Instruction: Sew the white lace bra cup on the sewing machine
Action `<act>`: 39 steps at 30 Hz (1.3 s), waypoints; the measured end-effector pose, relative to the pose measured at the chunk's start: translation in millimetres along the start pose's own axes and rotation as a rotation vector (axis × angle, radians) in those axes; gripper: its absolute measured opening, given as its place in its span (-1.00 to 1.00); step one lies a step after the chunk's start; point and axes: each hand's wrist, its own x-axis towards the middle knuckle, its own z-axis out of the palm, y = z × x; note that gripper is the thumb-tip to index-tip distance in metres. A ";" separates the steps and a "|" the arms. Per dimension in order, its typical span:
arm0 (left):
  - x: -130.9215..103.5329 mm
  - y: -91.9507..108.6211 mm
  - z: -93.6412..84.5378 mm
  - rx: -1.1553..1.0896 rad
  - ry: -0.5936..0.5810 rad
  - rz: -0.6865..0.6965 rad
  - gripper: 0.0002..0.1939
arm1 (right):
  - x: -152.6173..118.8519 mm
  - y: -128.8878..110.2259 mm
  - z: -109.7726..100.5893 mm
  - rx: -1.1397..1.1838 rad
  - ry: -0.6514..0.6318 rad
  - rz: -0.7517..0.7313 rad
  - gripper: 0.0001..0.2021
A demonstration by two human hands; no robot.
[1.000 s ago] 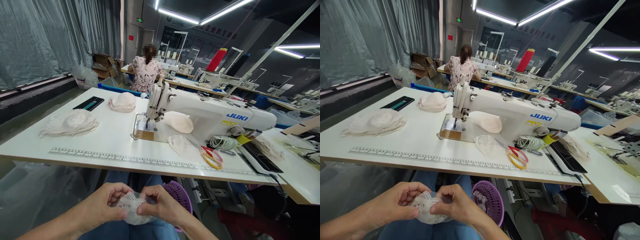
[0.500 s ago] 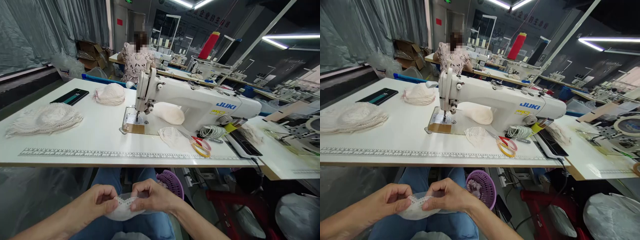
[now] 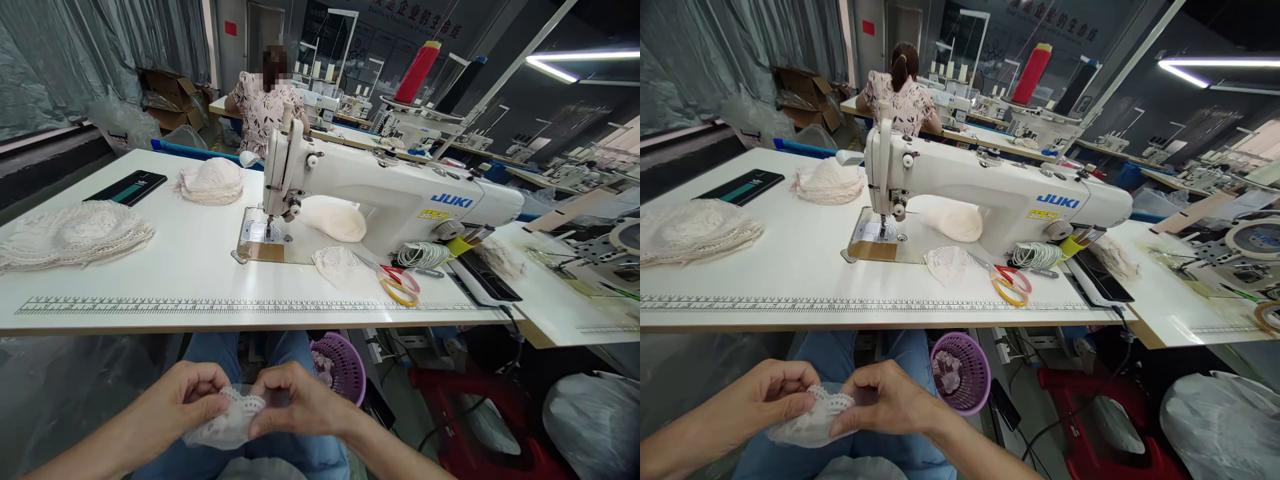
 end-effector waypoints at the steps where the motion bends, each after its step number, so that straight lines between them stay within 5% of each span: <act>1: -1.1 0.6 -0.5 0.017 0.009 0.006 -0.55 | 1.1 1.0 1.4 0.013 0.009 0.000 -0.52; 6: -6.1 0.9 -4.7 0.017 0.056 0.037 -0.56 | 4.7 5.9 0.5 0.133 -0.016 0.072 -0.56; 15: -8.6 -24.6 10.3 -0.407 -0.006 -0.041 -0.51 | 2.4 10.2 6.9 0.214 -0.028 0.119 -0.59; 21: -15.9 -21.9 18.2 -0.371 0.088 0.067 -0.64 | 1.9 18.0 5.8 0.201 -0.025 0.090 -0.60; 26: -12.4 -29.3 20.1 -0.377 0.123 0.118 -0.55 | 0.8 19.8 6.9 0.193 0.025 0.131 -0.57; 31: -8.5 -34.8 27.8 -0.370 0.129 0.102 -0.47 | 2.3 17.9 9.3 0.168 0.056 0.152 -0.55; 39: -6.9 -25.1 36.2 -0.117 0.295 0.052 -0.59 | 4.4 12.0 9.6 -0.069 0.096 0.057 -0.57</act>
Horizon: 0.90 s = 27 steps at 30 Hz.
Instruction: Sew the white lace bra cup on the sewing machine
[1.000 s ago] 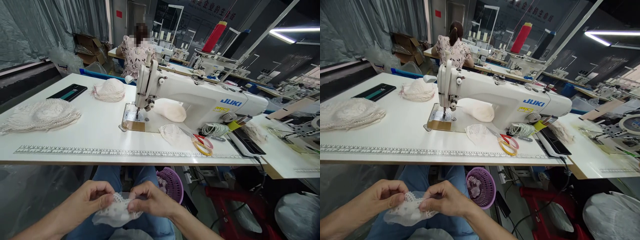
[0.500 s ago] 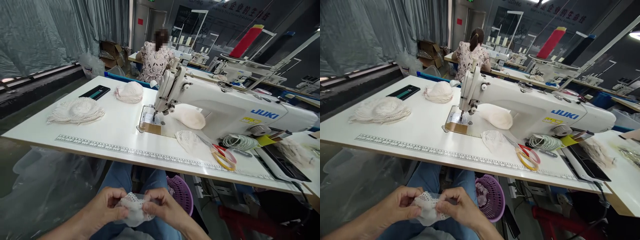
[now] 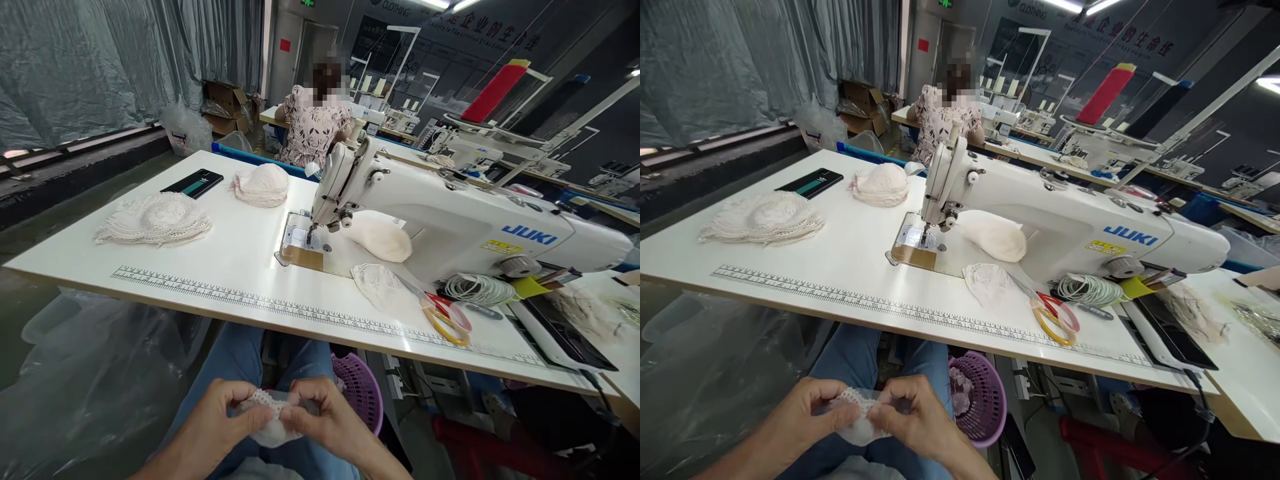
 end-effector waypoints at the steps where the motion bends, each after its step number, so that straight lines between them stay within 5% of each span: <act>1: -0.2 1.6 -0.8 0.036 -0.008 0.004 -0.58 | -0.1 -0.8 0.0 -0.010 0.004 -0.010 -0.57; 9: -0.7 6.2 -14.5 0.140 -0.109 0.012 -0.55 | 2.8 -1.8 0.2 0.088 -0.065 0.054 -0.57; 17: -0.7 8.3 -33.7 -0.103 -0.298 -0.131 -0.56 | 3.6 -2.5 -4.8 0.138 -0.274 0.084 -0.52; 27: 1.2 15.2 -35.6 -0.048 -0.297 -0.145 -0.62 | 0.7 4.3 -11.4 0.050 -0.390 -0.030 -0.53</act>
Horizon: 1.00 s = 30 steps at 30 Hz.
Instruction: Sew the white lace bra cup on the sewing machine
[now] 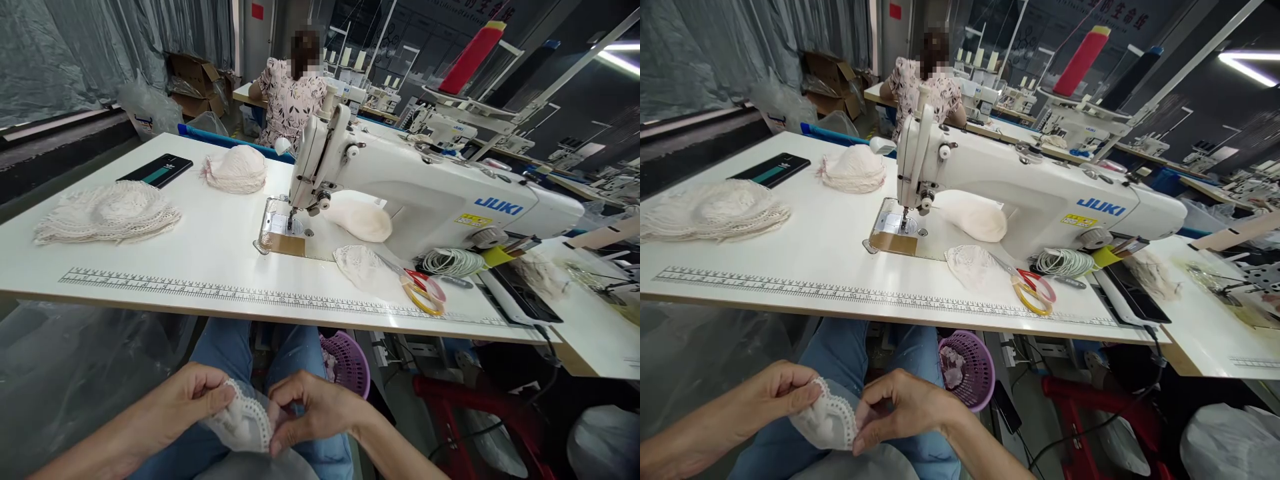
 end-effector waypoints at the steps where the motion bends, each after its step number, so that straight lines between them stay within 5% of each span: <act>1: 0.1 0.0 -0.2 0.015 -0.004 -0.005 -0.63 | -1.2 -0.6 -1.2 -0.008 -0.013 -0.024 -0.54; 8: 5.9 -0.7 4.5 -0.027 -0.009 -0.014 -0.64 | -6.0 -0.4 -4.6 0.016 -0.064 0.008 -0.54; 15: 8.0 2.4 3.8 0.063 0.023 0.017 -0.52 | -7.2 8.9 1.5 0.253 0.078 0.230 -0.46; 23: 6.9 0.2 5.1 0.105 0.087 0.009 -0.46 | -10.8 6.4 -1.7 0.096 0.067 0.031 -0.54; 30: 14.4 -3.1 10.9 0.092 0.084 -0.020 -0.49 | 0.9 1.9 14.7 0.246 0.227 0.134 -0.46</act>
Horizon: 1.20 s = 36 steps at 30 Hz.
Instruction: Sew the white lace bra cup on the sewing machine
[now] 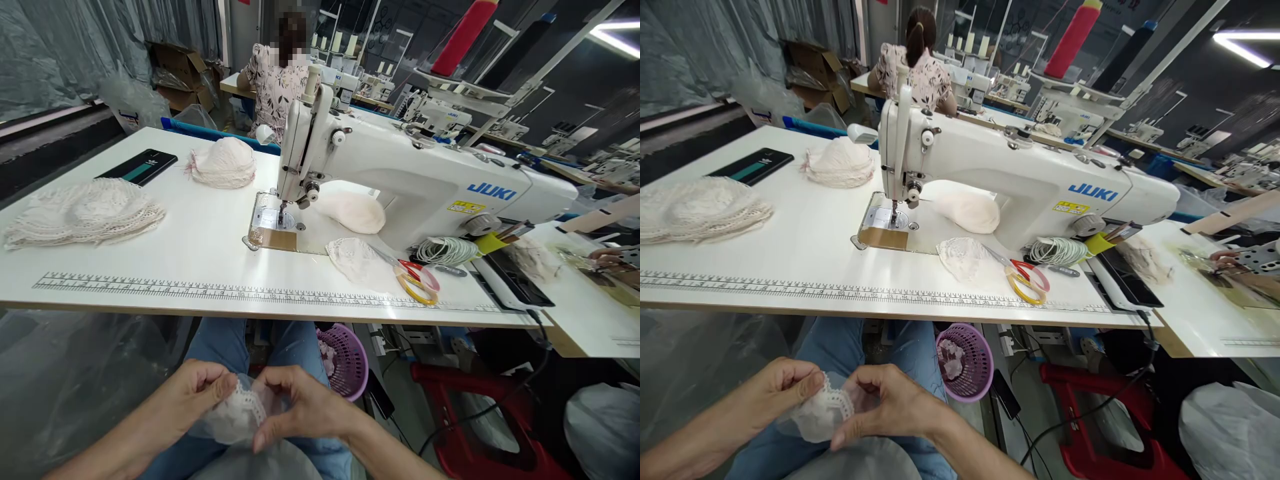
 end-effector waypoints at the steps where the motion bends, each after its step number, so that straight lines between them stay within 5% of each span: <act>1: 0.5 -0.5 -0.5 0.002 0.019 -0.004 -0.50 | 1.3 -1.6 3.0 0.008 0.036 -0.003 -0.48; 9: -3.1 -6.2 -1.8 -0.096 0.060 0.039 -0.40 | 4.5 -5.5 6.0 0.110 0.084 0.039 -0.51; 15: -2.0 -27.7 0.1 -0.268 -0.025 0.027 -0.49 | 5.8 0.4 4.6 0.164 0.050 0.090 -0.53; 25: -13.1 -7.9 4.8 -0.219 -0.023 0.059 -0.56 | 4.4 5.7 2.2 0.093 0.023 0.060 -0.56; 36: -10.6 -24.9 9.8 -0.121 0.082 0.099 -0.51 | 4.1 -3.3 8.1 -0.066 0.051 0.033 -0.56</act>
